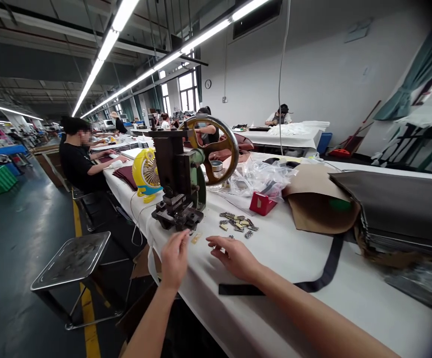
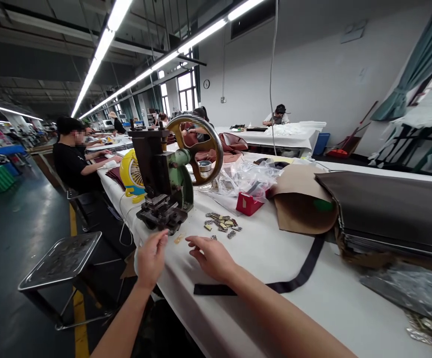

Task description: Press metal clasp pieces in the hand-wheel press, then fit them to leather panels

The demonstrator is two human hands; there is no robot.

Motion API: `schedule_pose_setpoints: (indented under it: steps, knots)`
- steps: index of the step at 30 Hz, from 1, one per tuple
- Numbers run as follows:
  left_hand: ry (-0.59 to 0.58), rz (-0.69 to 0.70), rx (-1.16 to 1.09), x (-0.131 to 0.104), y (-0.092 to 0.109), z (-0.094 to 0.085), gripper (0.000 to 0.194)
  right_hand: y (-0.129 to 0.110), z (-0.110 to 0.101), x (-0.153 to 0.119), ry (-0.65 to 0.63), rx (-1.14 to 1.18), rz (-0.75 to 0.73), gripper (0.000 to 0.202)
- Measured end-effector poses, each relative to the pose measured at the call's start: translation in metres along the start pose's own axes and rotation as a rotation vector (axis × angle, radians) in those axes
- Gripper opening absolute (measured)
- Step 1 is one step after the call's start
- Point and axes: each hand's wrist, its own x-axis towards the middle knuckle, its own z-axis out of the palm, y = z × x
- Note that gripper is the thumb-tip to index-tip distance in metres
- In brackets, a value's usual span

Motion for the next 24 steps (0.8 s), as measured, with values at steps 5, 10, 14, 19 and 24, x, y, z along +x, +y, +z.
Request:
schedule_pose_setpoints:
  steps: [5, 10, 14, 19, 24]
  knots:
    - [0.212, 0.282, 0.286, 0.055, -0.057, -0.016, 0.025, 0.01, 0.003, 0.004, -0.114, -0.113, -0.047, 0.031]
    - [0.172, 0.315, 0.376, 0.082, -0.078, -0.009, 0.021, 0.013, 0.001, 0.007, -0.141, -0.08, -0.034, 0.026]
    - [0.064, 0.262, 0.409, 0.088, -0.082, -0.009, 0.026, 0.014, 0.001, 0.007, -0.147, -0.062, -0.024, 0.025]
    - [-0.104, 0.202, 0.425, 0.082, -0.092, -0.013, 0.037, 0.014, 0.001, 0.007, -0.149, -0.034, -0.006, 0.024]
    - [-0.163, 0.292, 0.507, 0.065, -0.092, -0.012, 0.058, 0.015, -0.001, 0.012, -0.148, -0.03, 0.004, 0.024]
